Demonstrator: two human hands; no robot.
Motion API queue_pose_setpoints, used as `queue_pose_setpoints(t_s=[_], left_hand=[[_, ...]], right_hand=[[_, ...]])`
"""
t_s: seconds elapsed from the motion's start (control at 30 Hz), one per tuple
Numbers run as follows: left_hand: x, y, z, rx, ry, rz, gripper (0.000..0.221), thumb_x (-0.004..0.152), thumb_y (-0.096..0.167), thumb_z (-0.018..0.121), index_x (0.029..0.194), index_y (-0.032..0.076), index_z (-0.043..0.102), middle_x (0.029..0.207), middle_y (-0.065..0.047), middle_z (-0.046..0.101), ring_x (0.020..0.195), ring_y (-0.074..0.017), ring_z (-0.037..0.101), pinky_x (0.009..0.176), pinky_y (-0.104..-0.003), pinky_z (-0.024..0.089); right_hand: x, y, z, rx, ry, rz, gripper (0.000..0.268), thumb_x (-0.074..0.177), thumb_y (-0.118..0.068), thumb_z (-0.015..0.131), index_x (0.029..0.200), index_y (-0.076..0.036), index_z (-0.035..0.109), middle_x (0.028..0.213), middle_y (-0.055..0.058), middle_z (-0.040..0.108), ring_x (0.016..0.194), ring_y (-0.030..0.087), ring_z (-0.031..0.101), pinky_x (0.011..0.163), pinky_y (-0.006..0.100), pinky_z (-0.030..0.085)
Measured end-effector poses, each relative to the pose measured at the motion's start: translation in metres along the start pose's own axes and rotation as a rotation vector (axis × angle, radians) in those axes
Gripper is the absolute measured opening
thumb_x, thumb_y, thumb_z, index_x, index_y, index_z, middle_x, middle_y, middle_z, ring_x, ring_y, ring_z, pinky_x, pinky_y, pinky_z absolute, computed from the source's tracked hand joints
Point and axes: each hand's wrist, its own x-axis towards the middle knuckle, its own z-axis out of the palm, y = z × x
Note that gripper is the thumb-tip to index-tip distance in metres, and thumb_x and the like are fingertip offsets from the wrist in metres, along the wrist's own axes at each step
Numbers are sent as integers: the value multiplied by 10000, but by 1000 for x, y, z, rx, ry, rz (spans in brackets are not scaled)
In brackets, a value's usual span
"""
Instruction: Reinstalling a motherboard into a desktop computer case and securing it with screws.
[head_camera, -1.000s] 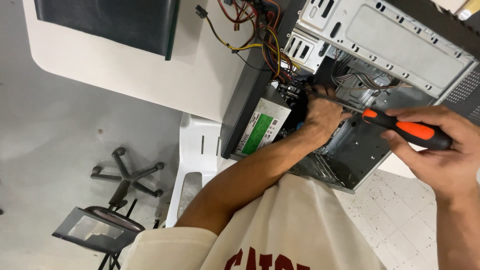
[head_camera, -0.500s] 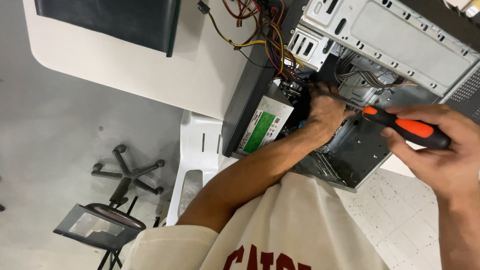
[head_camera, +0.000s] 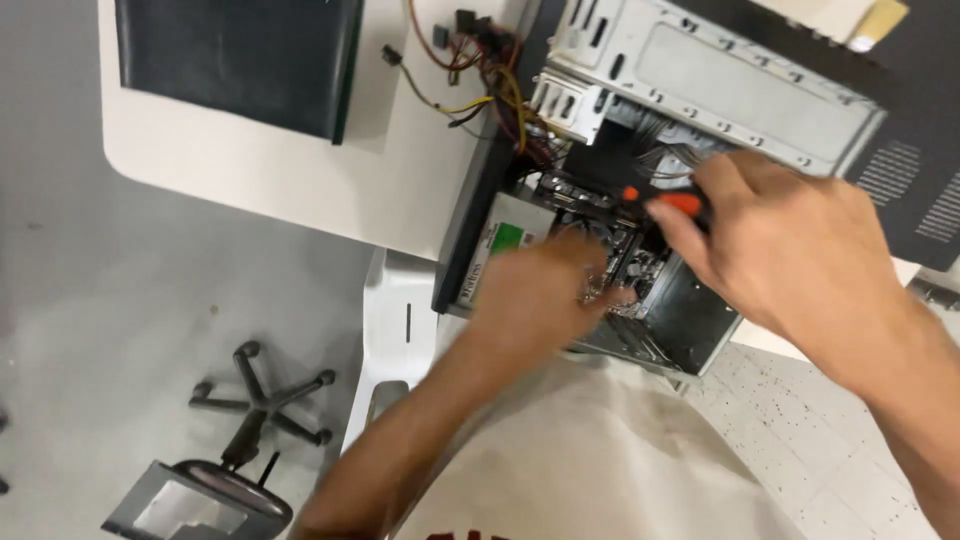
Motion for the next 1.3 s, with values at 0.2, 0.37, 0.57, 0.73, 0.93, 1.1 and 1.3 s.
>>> queue_pose_setpoints(t_s=[0.2, 0.37, 0.57, 0.73, 0.93, 1.1, 1.3], left_hand=[[64, -36, -10, -584, 173, 537, 173, 798, 117, 632, 942, 55, 558, 824, -48, 590, 736, -152, 538, 656, -290, 452], [71, -37, -29, -536, 3, 612, 130, 801, 16, 696, 887, 21, 599, 748, -66, 625, 669, -156, 587, 575, -293, 440], [64, -36, -27, -754, 53, 484, 206, 803, -30, 664, 962, 37, 552, 883, -69, 623, 824, -169, 624, 786, -294, 586], [60, -39, -34, -644, -141, 553, 296, 914, 35, 599, 1192, 20, 498, 1109, -109, 629, 1039, -225, 624, 930, -339, 526], [73, -45, -23, -757, 72, 610, 268, 778, 94, 758, 940, -31, 583, 826, -106, 626, 703, -171, 627, 691, -270, 611], [70, -45, -29, -386, -61, 648, 731, 776, 373, 846, 1297, 74, 428, 1312, -127, 525, 1239, -329, 514, 1072, -471, 405], [71, -42, -36, -671, 8, 586, 169, 846, 46, 717, 984, 57, 621, 890, -26, 664, 799, -115, 646, 725, -245, 538]], right_hand=[[16, -34, -19, -213, 123, -12, 681, 917, -802, 388, 958, -143, 552, 822, -53, 560, 462, 85, 554, 350, 238, 467], [19, -8, -37, 319, -85, -247, 210, 886, -163, 529, 1096, -166, 522, 997, -3, 475, 574, 163, 549, 399, 313, 459], [19, -14, -14, -64, 185, -98, 528, 922, -663, 446, 1041, -157, 539, 843, -15, 536, 444, 190, 571, 325, 316, 428], [13, -13, -22, 384, 30, -255, 108, 922, -79, 458, 959, -121, 550, 880, 41, 460, 456, 183, 473, 343, 334, 372], [16, -20, -13, -192, 269, -8, 656, 933, -814, 378, 920, -186, 566, 785, -44, 563, 445, 151, 556, 344, 292, 402], [16, -16, -4, -178, 403, -205, 416, 1058, -578, 414, 949, -215, 585, 833, -105, 576, 616, 67, 580, 411, 232, 465], [15, -23, -55, 218, 43, -141, 567, 757, -451, 657, 1233, -221, 452, 1086, 76, 470, 490, 268, 614, 347, 410, 499]])
